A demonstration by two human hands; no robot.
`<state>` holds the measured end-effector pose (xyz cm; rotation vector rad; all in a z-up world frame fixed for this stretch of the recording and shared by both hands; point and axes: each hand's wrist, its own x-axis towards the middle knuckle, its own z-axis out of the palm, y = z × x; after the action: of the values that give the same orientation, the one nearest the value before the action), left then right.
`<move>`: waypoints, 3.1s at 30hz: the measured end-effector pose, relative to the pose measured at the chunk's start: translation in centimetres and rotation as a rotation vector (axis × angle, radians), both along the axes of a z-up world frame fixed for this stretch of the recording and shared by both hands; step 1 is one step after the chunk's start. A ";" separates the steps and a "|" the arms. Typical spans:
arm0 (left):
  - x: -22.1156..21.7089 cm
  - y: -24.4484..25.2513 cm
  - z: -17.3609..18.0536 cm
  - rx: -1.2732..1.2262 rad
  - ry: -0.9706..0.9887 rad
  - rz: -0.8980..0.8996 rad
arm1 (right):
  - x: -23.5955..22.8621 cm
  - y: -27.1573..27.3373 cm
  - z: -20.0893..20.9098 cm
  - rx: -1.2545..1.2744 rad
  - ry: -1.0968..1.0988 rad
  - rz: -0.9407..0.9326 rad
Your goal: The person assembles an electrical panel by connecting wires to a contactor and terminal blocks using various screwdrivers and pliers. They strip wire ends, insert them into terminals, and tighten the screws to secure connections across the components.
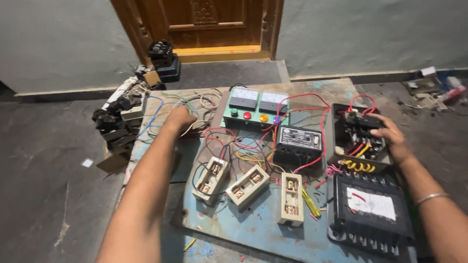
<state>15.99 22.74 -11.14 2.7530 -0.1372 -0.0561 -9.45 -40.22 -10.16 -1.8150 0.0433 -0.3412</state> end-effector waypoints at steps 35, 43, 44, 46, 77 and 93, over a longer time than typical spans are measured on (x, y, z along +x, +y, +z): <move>-48.2 -20.6 -9.4 -2.270 0.747 0.651 | 9.2 -4.7 -2.2 0.401 0.120 0.022; -47.2 -25.3 -15.5 -2.393 0.897 0.454 | 9.5 -4.6 -2.5 0.555 0.116 0.053; -47.4 -25.4 -15.7 -2.389 0.884 0.475 | 9.7 -5.2 -3.1 0.491 0.097 0.051; -46.8 -25.8 -15.7 -2.381 0.858 0.490 | 10.4 -6.2 -3.3 0.263 -0.004 0.068; -42.9 -22.8 -12.8 -2.249 0.694 0.586 | 14.1 -8.7 -0.9 -0.187 0.637 0.353; -45.9 -19.1 -11.3 -2.167 0.548 0.595 | 10.8 -7.7 -1.5 -0.245 0.687 0.455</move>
<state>-29.87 3.59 -22.45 0.4869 0.4816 -0.2738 1.40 -47.90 -11.68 -2.0421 0.0669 0.6290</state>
